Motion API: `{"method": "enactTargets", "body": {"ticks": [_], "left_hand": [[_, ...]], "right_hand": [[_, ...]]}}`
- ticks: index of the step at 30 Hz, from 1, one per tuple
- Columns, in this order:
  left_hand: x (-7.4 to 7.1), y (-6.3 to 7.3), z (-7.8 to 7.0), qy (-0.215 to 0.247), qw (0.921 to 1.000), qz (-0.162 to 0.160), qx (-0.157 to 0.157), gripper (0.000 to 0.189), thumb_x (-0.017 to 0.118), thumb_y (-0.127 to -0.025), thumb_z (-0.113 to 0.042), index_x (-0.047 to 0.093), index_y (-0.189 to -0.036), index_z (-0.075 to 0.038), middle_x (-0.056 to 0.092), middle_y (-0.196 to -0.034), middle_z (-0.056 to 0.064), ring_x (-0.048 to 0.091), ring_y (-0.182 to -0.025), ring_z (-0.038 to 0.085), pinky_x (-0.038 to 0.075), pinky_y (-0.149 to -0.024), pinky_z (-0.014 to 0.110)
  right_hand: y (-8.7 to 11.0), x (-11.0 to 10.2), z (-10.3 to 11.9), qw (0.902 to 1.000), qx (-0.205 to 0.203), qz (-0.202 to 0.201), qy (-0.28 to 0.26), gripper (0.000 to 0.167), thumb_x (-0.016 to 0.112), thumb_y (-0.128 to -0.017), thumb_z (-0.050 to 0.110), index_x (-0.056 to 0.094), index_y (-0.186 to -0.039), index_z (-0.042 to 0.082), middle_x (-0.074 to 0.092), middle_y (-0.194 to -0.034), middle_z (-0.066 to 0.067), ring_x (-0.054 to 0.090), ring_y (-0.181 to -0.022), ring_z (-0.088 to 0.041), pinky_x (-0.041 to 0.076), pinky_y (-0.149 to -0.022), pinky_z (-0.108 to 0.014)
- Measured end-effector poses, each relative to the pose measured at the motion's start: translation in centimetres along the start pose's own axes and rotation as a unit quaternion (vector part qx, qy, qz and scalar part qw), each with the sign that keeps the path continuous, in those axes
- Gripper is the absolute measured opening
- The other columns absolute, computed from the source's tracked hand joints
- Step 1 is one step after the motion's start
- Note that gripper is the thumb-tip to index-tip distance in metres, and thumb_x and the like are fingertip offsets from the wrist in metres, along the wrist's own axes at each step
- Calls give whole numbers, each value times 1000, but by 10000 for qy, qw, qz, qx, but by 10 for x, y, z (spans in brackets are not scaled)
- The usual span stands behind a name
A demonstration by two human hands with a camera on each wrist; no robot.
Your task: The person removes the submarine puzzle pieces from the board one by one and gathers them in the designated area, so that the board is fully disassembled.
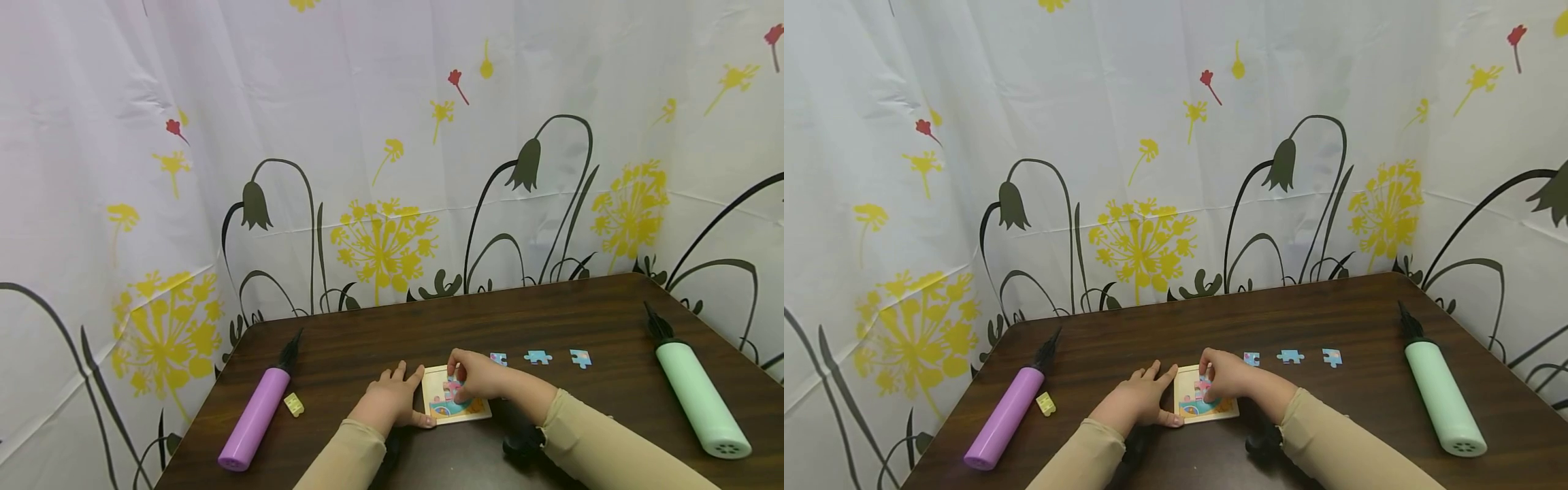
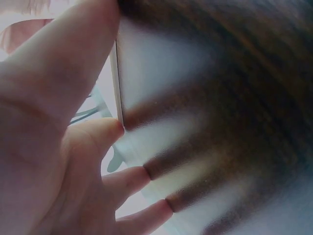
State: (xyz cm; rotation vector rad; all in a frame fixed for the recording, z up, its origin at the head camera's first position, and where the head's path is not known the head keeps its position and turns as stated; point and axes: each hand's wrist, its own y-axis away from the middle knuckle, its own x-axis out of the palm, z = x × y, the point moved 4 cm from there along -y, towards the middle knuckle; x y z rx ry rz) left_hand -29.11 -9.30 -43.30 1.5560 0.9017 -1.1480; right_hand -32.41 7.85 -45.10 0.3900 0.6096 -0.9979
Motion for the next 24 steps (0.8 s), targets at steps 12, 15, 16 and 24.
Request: {"method": "enactTargets", "body": {"ticks": [12, 15, 16, 24], "left_hand": [[3, -2, 1, -75, 10000, 10, -28, 101, 77, -72, -63, 38, -154, -19, 33, -155, 19, 35, -137, 42, 39, -101, 57], [4, -3, 1, -75, 10000, 5, -35, 101, 77, -72, -63, 37, -154, -19, 33, -155, 18, 34, -138, 42, 39, -101, 56], [4, -3, 1, -63, 10000, 5, -40, 101, 77, -72, -63, 37, -154, -19, 33, -155, 18, 34, -138, 42, 38, -102, 56], [3, -3, 2, 98, 9999, 7, -18, 101, 79, -72, -60, 38, -154, -18, 32, -155, 20, 33, -138, 44, 35, -104, 58]], "right_hand": [[-1, -3, -8, 9962, -241, -118, -832, 17, 69, -85, -7, 58, -95, 2, 54, -75, -5, 46, -60, -14, 38, -50, -27], [-1, -4, -9, 9950, -285, -111, -952, 16, 65, -84, -11, 58, -95, -1, 54, -74, -5, 47, -58, -14, 39, -49, -27], [-1, -4, -9, 9946, -310, -113, -989, 16, 64, -84, -12, 58, -94, -2, 54, -74, -5, 48, -58, -14, 39, -49, -27], [2, -9, -10, 9896, -186, -55, -1425, 11, 65, -88, -7, 59, -94, 0, 53, -71, -6, 49, -56, -16, 46, -51, -29]]}}
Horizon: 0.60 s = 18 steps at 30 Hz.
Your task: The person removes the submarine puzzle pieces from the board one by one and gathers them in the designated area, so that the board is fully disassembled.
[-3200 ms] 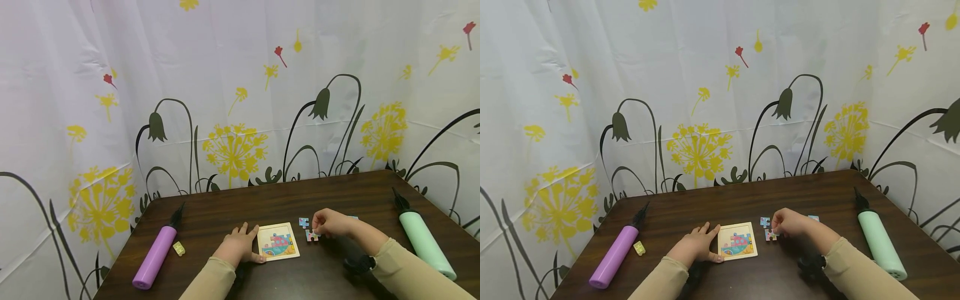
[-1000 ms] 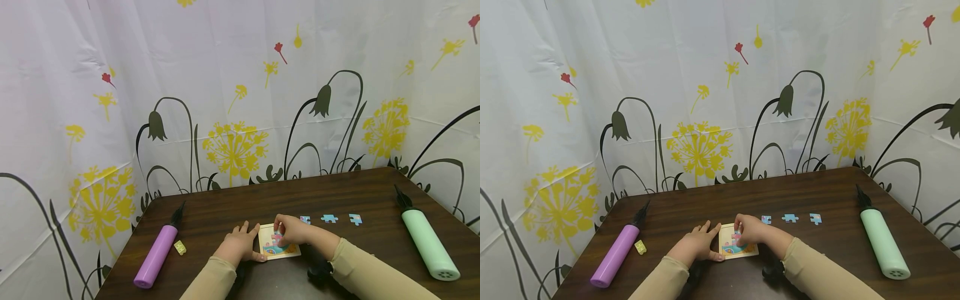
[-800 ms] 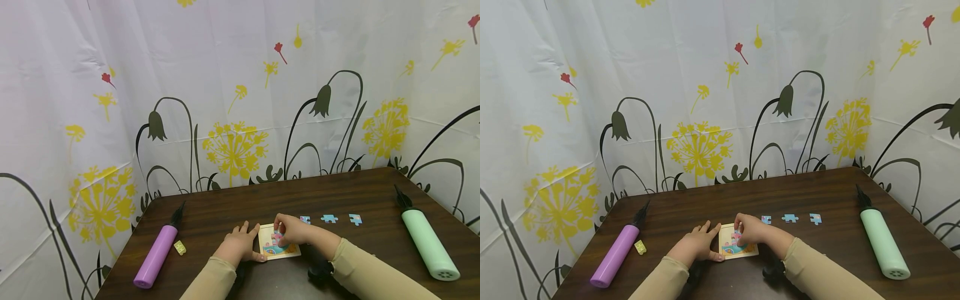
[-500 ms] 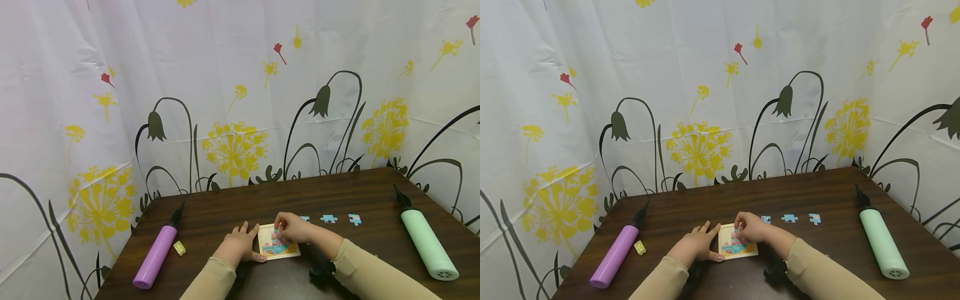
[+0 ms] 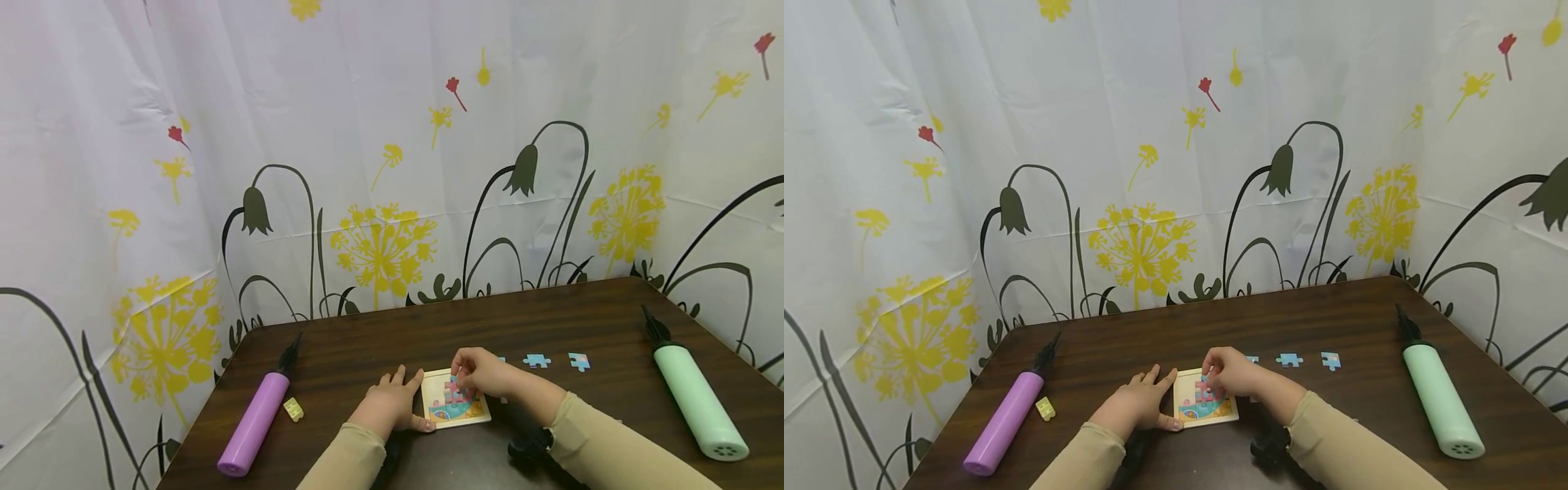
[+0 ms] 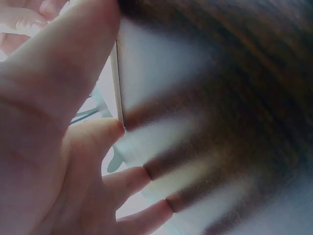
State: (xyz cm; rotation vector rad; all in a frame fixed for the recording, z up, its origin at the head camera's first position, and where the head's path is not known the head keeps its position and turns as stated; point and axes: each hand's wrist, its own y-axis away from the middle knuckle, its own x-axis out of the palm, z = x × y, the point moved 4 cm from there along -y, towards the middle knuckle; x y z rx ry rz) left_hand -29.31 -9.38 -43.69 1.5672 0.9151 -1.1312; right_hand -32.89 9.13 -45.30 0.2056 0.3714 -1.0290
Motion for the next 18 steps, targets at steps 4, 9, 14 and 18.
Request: {"method": "enactTargets", "body": {"ticks": [4, 9, 14, 18], "left_hand": [[-1, 1, 0, 11, 10000, -28, 9, 101, 79, -71, -60, 38, -154, -18, 33, -155, 20, 34, -137, 43, 35, -104, 57], [-3, 0, -1, -13, 10000, -59, 8, 101, 80, -71, -60, 38, -154, -18, 33, -155, 20, 34, -137, 43, 36, -103, 57], [-2, 0, -2, 2, 10000, -32, 19, 101, 80, -72, -59, 37, -154, -19, 32, -155, 20, 33, -138, 43, 36, -103, 57], [0, 0, -1, -2, 10000, -4, -4, 102, 80, -72, -59, 37, -155, -19, 31, -156, 19, 33, -138, 44, 35, -104, 57]], "right_hand": [[1, -7, -2, 9993, 107, -54, -359, 9, 64, -92, -5, 59, -95, 1, 53, -73, -5, 49, -58, -16, 48, -53, -28], [6, -30, 3, 9986, 71, -76, -514, 7, 62, -93, -5, 57, -97, -1, 55, -74, -6, 48, -58, -16, 45, -53, -28], [25, -66, 8, 9990, 88, -86, -422, 7, 60, -93, -5, 56, -98, -4, 56, -78, -10, 48, -59, -17, 44, -53, -29], [45, -95, 5, 9991, 353, -25, -227, 8, 59, -92, -5, 55, -99, -5, 54, -79, -9, 46, -58, -16, 42, -52, -28]]}}
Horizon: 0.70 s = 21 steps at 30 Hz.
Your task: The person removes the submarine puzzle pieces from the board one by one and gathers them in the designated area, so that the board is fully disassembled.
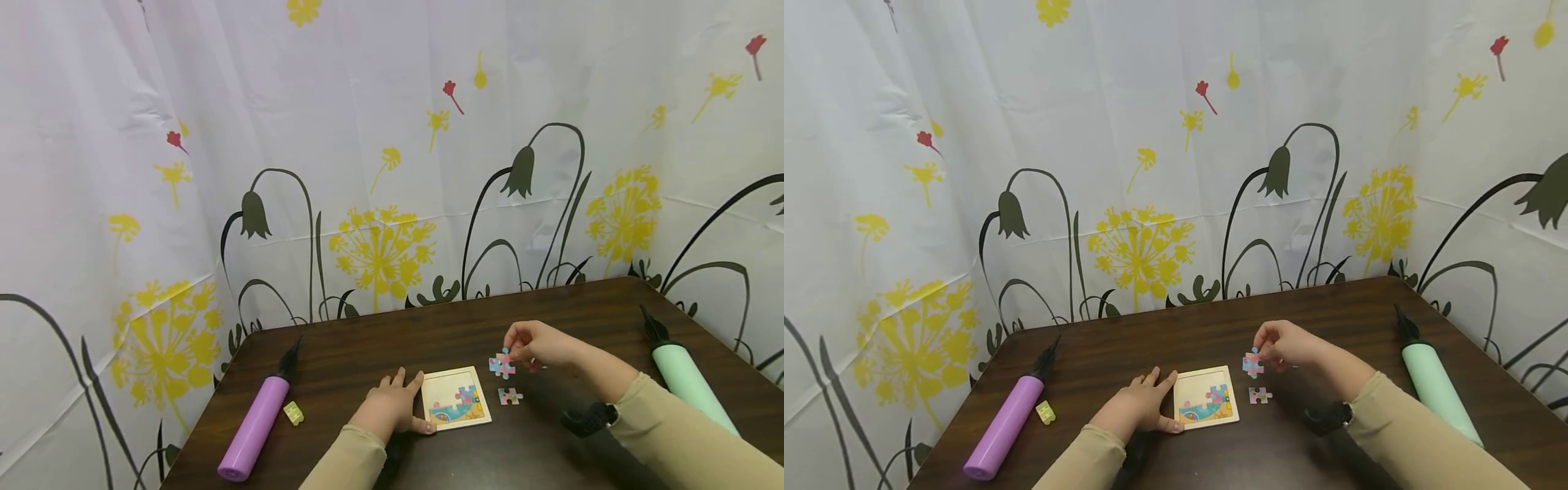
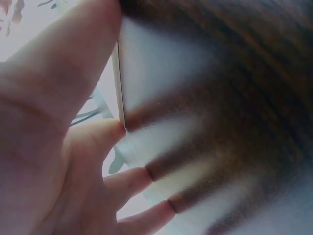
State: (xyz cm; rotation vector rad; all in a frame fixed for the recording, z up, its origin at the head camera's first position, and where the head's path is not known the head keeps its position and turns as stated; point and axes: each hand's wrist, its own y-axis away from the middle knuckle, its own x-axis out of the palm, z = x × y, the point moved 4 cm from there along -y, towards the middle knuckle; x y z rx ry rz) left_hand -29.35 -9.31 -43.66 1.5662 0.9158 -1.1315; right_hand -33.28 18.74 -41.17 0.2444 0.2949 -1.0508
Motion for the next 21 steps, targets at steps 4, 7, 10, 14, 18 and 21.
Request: {"method": "enactTargets", "body": {"ticks": [4, 7, 10, 14, 18, 21], "left_hand": [[1, -1, 2, -47, 10000, -10, -23, 102, 80, -71, -59, 37, -155, -19, 32, -155, 19, 33, -138, 44, 36, -103, 58], [1, -1, 3, -54, 10000, -29, -14, 102, 80, -71, -59, 37, -154, -19, 32, -155, 20, 34, -137, 44, 36, -103, 58], [0, -1, 3, -53, 10000, -41, -1, 102, 80, -71, -59, 37, -154, -18, 32, -155, 20, 34, -137, 44, 36, -103, 58], [0, -1, 2, -40, 10000, -45, 20, 101, 80, -72, -59, 38, -154, -18, 32, -155, 20, 34, -137, 45, 36, -102, 58], [1, 0, 1, -17, 10000, -54, 44, 101, 80, -72, -58, 38, -154, -18, 33, -155, 21, 34, -137, 45, 36, -102, 58], [1, 0, -1, -29, 10000, -75, 54, 101, 80, -71, -58, 38, -154, -17, 33, -154, 21, 34, -137, 45, 37, -102, 58]], "right_hand": [[18, -17, -9, 9980, 524, 81, 347, 11, 61, -88, -6, 57, -97, -4, 55, -76, -8, 43, -54, -15, 38, -50, -27], [28, -22, -19, 9945, 868, 125, 574, 12, 64, -84, -6, 59, -95, -1, 58, -75, -8, 40, -51, -13, 36, -49, -26], [34, -22, -27, 9923, 1035, 91, 675, 13, 64, -84, -6, 59, -93, 0, 58, -73, -7, 38, -50, -12, 36, -48, -25], [37, -20, -34, 9906, 1163, -62, 717, 14, 65, -83, -6, 58, -93, 1, 55, -72, -6, 39, -49, -13, 38, -47, -25], [38, -18, -38, 9900, 1156, -188, 789, 15, 64, -83, -7, 57, -93, 1, 52, -71, -6, 40, -50, -14, 40, -47, -26], [37, -17, -40, 9898, 1074, -289, 892, 16, 64, -82, -7, 56, -94, 1, 52, -69, -6, 41, -51, -15, 40, -47, -27]]}}
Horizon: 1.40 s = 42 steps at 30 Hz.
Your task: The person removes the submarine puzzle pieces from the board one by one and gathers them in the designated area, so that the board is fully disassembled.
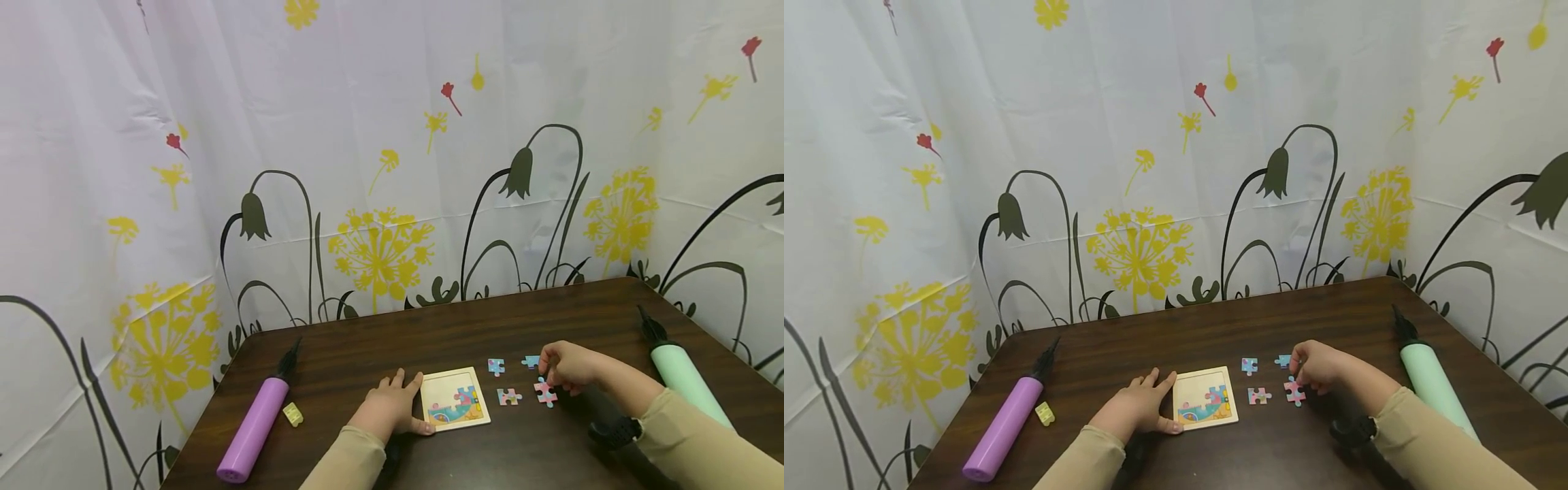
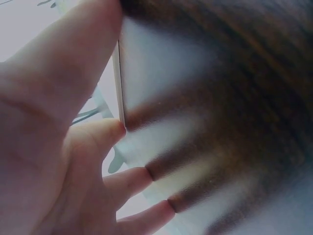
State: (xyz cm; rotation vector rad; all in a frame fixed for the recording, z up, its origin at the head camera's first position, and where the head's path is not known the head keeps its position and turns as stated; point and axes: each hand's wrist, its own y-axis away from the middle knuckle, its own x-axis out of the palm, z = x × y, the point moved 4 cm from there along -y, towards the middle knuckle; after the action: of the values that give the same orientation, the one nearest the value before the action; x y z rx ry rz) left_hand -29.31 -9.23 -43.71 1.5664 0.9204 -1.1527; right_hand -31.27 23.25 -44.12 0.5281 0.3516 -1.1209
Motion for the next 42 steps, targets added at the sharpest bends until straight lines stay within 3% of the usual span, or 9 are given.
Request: {"method": "enactTargets", "body": {"ticks": [7, 13, 20, 26, 34, 42], "left_hand": [[0, 0, 0, -11, 10000, -21, -8, 102, 80, -71, -59, 38, -154, -18, 34, -154, 21, 35, -137, 45, 37, -102, 58], [1, -1, 1, 3, 10000, 1, -24, 102, 80, -71, -59, 38, -154, -18, 33, -155, 20, 34, -137, 44, 37, -102, 58], [1, -1, 1, 11, 10000, 24, -37, 101, 80, -71, -59, 38, -154, -18, 32, -155, 20, 34, -137, 44, 36, -103, 57], [1, 0, 1, 38, 10000, 63, -55, 102, 80, -72, -59, 37, -154, -18, 32, -155, 20, 34, -138, 44, 35, -104, 57], [0, 0, 0, 71, 10000, 24, -45, 101, 80, -71, -59, 38, -154, -17, 33, -155, 21, 34, -137, 44, 35, -104, 57], [0, 0, 0, 60, 10000, 49, -58, 101, 80, -71, -59, 39, -154, -18, 32, -155, 20, 34, -137, 44, 35, -104, 58]], "right_hand": [[-2, 6, 8, 9993, -196, -203, 245, 18, 64, -82, -9, 55, -94, 0, 55, -66, -6, 42, -51, -15, 40, -47, -28], [-9, 20, 31, 9993, -369, 12, 70, 18, 59, -83, -13, 55, -96, -2, 52, -72, -9, 45, -51, -15, 38, -47, -26], [-24, 47, 56, 9938, -1005, 270, 396, 18, 63, -81, -14, 58, -92, -1, 52, -71, -6, 44, -52, -13, 36, -47, -26], [-35, 78, 67, 9883, -1352, 329, 631, 20, 75, -78, -9, 61, -88, 3, 54, -70, -6, 50, -47, -14, 43, -44, -29], [-46, 101, 73, 9843, -1330, -19, 1163, 32, 86, -68, -3, 60, -85, 7, 54, -70, -3, 49, -62, -17, 40, -53, -30], [-46, 106, 75, 9857, -1312, 1, 1057, 37, 85, -69, -4, 60, -93, 7, 54, -70, -5, 49, -61, -17, 39, -52, -29]]}}
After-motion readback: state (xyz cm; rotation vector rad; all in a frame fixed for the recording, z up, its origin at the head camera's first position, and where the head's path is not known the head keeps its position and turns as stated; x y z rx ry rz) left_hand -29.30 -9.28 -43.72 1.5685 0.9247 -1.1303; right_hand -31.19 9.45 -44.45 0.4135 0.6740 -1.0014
